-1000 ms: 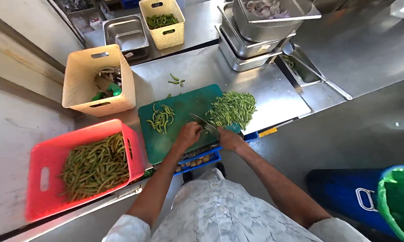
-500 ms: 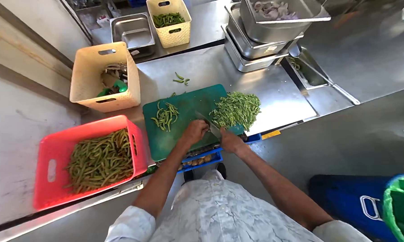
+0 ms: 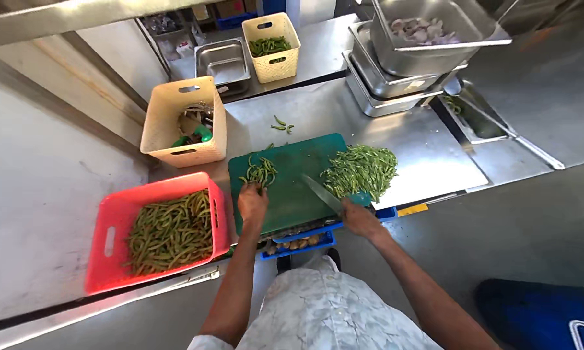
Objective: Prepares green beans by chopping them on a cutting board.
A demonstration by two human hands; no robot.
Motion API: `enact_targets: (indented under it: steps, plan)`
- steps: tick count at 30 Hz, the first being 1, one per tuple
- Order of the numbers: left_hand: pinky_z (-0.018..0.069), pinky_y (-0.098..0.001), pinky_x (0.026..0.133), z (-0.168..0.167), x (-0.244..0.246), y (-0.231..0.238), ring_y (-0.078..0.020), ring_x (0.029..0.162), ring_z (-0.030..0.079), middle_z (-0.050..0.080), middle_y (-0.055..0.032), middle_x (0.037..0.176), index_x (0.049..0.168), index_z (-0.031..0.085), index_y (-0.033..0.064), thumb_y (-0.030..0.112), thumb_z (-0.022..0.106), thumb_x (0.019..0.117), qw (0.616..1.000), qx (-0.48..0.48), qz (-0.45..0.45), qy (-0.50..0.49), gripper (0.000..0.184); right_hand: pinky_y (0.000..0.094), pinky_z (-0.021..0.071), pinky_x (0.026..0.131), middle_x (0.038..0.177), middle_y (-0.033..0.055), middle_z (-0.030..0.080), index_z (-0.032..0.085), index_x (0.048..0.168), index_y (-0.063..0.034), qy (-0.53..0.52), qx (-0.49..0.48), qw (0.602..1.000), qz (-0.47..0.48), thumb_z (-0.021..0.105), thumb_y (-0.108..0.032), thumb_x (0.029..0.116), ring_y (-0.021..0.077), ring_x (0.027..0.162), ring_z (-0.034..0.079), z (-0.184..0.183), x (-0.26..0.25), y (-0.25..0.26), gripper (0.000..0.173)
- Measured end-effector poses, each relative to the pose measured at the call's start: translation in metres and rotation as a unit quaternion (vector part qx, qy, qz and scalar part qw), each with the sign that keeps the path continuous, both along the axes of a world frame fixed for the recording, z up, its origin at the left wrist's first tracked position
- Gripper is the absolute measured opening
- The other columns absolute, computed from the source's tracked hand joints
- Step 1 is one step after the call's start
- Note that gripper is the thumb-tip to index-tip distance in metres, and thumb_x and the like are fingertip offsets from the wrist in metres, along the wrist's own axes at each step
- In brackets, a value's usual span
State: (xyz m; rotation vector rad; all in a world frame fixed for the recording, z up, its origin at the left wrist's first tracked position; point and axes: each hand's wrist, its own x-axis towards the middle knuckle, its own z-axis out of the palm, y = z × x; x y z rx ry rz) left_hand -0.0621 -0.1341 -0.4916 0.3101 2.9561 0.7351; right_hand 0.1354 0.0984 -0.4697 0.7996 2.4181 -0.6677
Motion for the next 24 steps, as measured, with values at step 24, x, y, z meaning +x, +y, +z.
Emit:
enact_targets:
  steps: [24]
  plan:
    - [0.0575, -0.0486, 0.092, -0.003, 0.036, 0.098, -0.0272, 0.098, 0.071, 0.073, -0.0120, 0.102, 0.104, 0.078, 0.0073, 0.014, 0.065, 0.0972, 0.899, 0.002, -0.429, -0.086, 0.017, 0.0617, 0.0578, 0.078, 0.107, 0.0200, 0.071, 0.051, 0.140, -0.0173, -0.038, 0.043, 0.998, 0.022, 0.054, -0.022, 0.1053, 0.0426, 0.098, 0.071, 0.024, 0.004, 0.000, 0.035]
